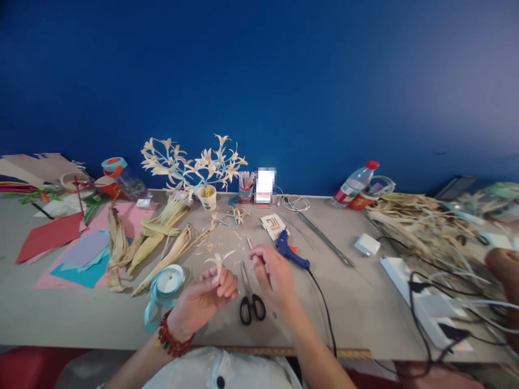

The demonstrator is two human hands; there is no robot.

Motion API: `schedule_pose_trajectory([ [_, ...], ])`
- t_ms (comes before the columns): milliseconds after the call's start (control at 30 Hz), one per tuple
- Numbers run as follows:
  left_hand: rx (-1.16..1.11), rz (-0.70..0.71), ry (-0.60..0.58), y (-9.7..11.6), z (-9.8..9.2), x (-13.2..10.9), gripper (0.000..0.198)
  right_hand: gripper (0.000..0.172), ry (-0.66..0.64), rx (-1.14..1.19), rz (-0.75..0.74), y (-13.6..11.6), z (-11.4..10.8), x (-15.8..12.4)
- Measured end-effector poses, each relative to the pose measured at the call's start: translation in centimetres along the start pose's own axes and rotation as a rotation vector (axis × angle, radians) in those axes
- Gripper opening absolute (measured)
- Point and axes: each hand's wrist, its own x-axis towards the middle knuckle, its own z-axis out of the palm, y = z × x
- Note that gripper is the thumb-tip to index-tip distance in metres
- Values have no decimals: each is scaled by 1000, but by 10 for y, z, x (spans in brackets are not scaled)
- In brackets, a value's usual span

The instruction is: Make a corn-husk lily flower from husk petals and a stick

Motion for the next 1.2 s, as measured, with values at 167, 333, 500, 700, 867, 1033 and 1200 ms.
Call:
schedule_pose_trajectory([
  [167, 20, -3, 12, 1, -4, -1, 28, 24, 44, 141, 107, 12, 2, -2],
  [333, 33, 25, 43, 3, -8, 0, 27, 27, 55, 159, 94, 6, 0, -1],
  [500, 58, 90, 98, 4, -18, 1, 22, 18, 17, 153, 200, 12, -11, -1],
  [700, 300, 301, 284, 13, -36, -4, 16, 31, 472, 366, 299, 46, -42, -1],
  [867, 509, 473, 517, 16, -48, -6, 20, 39, 549, 332, 324, 55, -57, -5],
  [1033, 587, 554, 531, 13, -47, -4, 19, 28, 188, 214, 334, 43, -32, -10],
  [1200, 624, 645, 484, 10, -42, 0, 11, 18, -66, -141, 142, 30, -4, -9],
])
